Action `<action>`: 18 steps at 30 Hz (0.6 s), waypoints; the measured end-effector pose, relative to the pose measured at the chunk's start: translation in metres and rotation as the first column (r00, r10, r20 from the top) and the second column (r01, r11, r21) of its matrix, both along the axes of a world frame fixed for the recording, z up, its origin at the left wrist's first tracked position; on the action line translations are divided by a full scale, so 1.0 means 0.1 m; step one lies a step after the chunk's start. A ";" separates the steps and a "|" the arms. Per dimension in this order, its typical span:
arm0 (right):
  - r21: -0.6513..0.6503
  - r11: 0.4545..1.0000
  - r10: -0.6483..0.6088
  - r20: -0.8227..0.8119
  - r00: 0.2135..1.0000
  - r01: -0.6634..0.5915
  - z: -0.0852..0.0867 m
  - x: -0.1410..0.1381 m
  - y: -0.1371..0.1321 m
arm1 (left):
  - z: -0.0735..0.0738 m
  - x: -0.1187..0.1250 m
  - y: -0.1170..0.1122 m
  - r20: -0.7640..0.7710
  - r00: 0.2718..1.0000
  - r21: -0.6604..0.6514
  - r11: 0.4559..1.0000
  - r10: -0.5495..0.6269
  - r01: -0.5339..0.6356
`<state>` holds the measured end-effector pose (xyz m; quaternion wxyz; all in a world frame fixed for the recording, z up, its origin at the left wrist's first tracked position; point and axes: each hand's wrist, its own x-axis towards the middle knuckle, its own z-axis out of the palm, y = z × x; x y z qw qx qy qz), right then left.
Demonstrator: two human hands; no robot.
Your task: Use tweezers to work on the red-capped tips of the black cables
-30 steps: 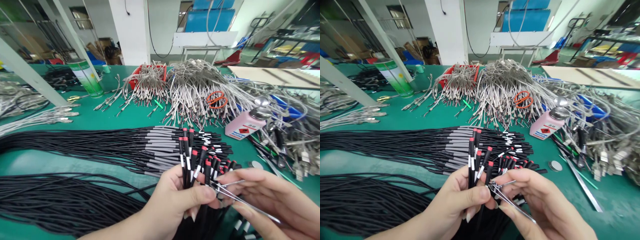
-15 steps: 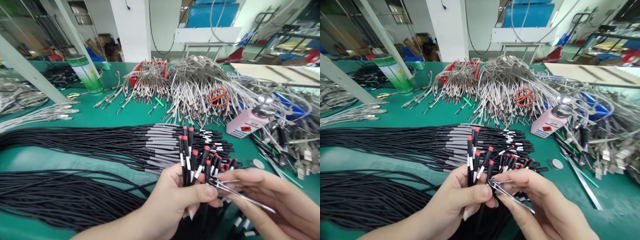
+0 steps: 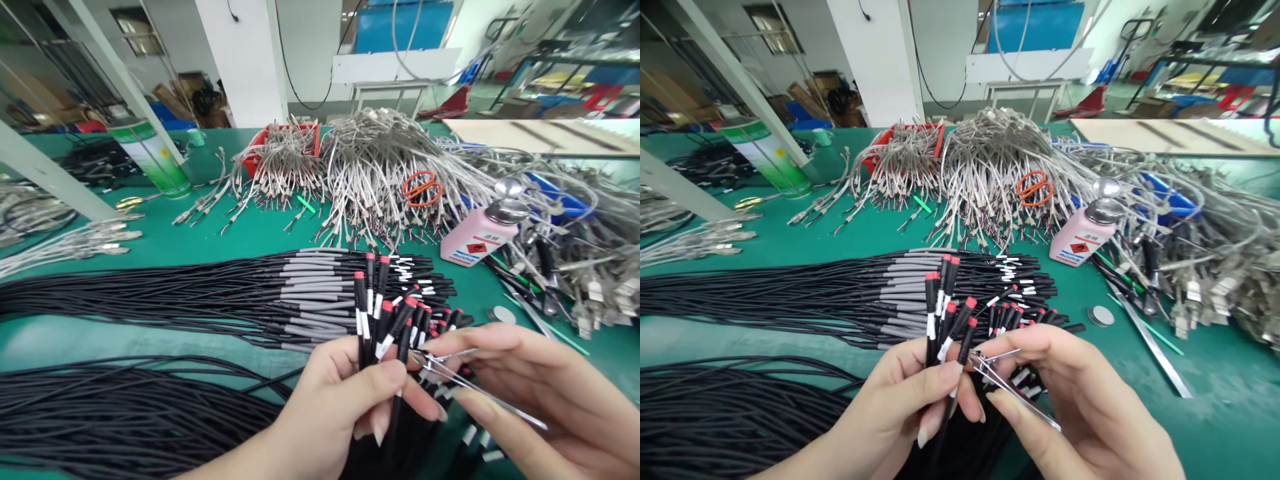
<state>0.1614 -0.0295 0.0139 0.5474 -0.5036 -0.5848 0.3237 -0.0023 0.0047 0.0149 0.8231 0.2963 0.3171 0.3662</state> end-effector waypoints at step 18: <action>0.064 0.987 0.140 0.136 0.981 -0.150 -0.07 0.18 0.04 | 0.00 -0.02 0.00 0.031 0.998 0.043 0.998 -0.057 0.056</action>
